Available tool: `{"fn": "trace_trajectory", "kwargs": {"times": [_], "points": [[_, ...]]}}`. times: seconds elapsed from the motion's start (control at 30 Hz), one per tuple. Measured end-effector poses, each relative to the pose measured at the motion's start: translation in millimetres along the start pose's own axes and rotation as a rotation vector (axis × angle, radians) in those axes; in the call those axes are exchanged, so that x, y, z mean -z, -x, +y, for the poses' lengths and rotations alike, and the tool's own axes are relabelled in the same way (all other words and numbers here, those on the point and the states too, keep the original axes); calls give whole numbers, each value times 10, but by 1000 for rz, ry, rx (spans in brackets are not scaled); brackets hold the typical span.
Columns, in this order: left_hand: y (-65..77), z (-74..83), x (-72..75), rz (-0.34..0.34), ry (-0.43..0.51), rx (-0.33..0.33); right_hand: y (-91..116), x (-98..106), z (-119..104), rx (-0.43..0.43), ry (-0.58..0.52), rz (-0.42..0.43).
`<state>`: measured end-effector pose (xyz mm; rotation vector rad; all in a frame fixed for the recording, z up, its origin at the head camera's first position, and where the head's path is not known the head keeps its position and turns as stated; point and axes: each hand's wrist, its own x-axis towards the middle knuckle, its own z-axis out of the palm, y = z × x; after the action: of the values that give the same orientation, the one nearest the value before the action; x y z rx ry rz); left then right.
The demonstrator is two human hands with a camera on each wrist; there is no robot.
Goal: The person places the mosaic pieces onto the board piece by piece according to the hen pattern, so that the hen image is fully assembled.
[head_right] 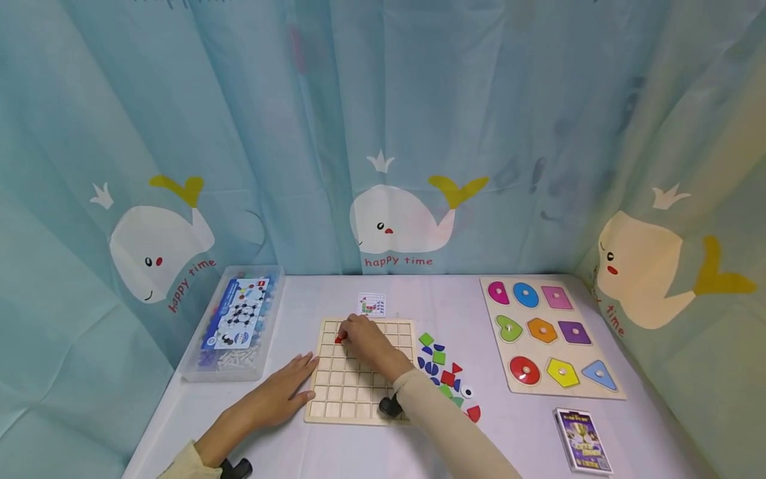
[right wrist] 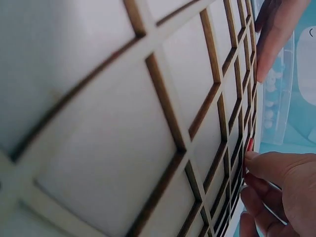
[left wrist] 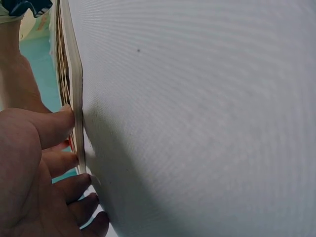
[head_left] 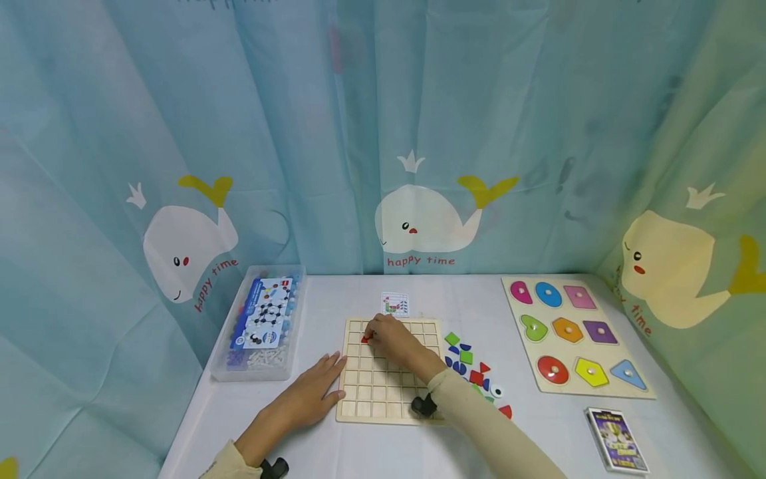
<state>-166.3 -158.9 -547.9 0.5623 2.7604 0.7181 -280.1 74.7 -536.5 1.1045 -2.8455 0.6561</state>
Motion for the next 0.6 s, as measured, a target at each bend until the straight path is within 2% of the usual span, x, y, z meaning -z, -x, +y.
{"fn": "trace_trajectory", "kwargs": {"times": [0.17,0.33,0.43,0.6], "points": [[-2,1,5,-2,6,-3,35,45,44,-51,-57,1],[-12,10,-4,-13,1,16,173,216,199,-143,-132,-9],[-12,13,-7,-13,1,17,331,359,324,-161,-155,19],[-5,11,-4,-8,-5,7,707,631,517,-266,-204,49]]}}
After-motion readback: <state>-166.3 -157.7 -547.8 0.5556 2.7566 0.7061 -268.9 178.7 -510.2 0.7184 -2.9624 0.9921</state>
